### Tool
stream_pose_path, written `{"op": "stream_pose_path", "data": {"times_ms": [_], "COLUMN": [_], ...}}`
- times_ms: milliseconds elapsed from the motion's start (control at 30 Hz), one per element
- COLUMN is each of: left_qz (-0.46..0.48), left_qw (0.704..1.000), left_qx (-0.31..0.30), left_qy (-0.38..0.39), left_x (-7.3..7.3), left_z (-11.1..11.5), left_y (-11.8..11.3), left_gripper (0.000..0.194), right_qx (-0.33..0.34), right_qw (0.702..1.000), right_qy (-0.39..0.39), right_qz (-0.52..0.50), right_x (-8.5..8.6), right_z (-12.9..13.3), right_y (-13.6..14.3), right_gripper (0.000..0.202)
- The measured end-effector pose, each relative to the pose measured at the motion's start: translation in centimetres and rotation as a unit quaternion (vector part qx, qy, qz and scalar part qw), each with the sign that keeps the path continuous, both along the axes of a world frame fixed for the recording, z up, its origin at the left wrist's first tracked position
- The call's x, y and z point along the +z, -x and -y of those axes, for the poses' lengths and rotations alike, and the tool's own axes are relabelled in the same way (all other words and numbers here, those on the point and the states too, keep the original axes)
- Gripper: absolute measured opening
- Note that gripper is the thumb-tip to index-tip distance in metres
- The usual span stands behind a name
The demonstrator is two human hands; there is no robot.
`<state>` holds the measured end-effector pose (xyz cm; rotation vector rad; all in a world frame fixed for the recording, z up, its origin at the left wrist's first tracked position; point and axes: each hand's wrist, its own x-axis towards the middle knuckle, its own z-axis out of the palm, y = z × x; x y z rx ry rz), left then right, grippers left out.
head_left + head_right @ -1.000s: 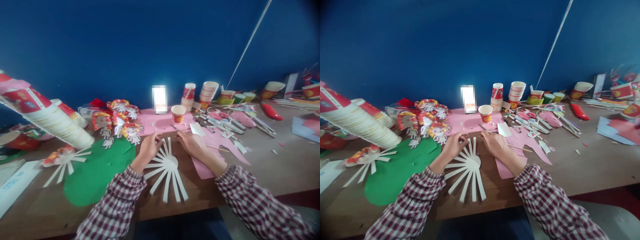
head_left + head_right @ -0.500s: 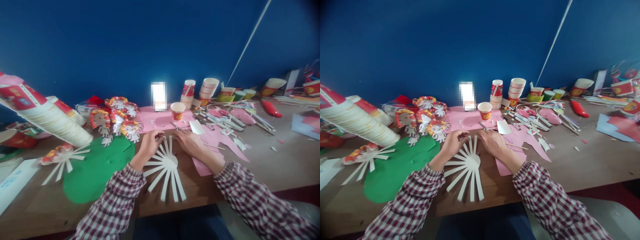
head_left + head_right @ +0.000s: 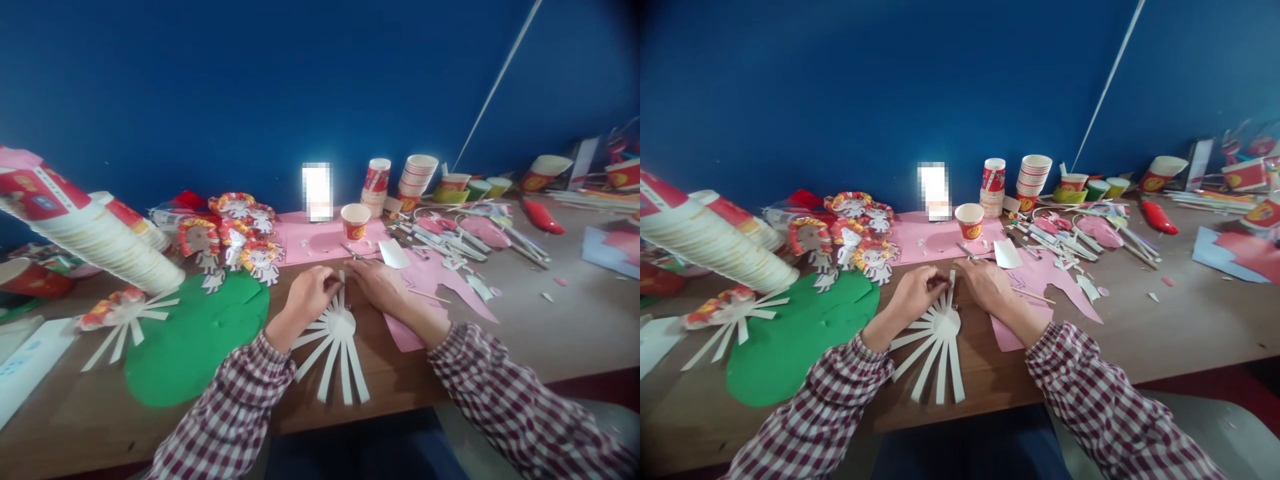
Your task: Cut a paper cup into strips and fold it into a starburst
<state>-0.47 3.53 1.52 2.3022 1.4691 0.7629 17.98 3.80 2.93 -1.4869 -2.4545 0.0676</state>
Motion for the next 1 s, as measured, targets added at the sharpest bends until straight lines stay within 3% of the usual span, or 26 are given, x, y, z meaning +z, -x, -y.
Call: {"op": "stream_pose_path", "data": {"times_ms": [267, 400, 700, 1000], "left_qz": [-0.036, -0.051, -0.029, 0.022], "left_qw": [0.999, 0.998, 0.999, 0.996], "left_qx": [-0.008, -0.001, 0.028, 0.064], "left_qy": [0.029, 0.044, 0.031, 0.065], "left_x": [-0.9, -1.1, -1.4, -0.6], "left_z": [-0.2, -0.1, -0.2, 0.2], "left_y": [0.0, -0.3, -0.1, -0.5], "left_gripper": [0.014, 0.013, 0.022, 0.020], "right_qx": [0.044, 0.075, 0.049, 0.047], "right_qw": [0.999, 0.993, 0.995, 0.992], "right_qy": [-0.001, -0.007, -0.009, -0.004], "right_qz": [-0.031, -0.094, -0.083, -0.120], "right_x": [-0.5, -1.4, -1.5, -2.1], "right_z": [0.2, -0.1, -0.2, -0.6], "right_y": [0.0, 0.0, -0.1, 0.1], "right_gripper": [0.037, 0.034, 0.032, 0.035]}}
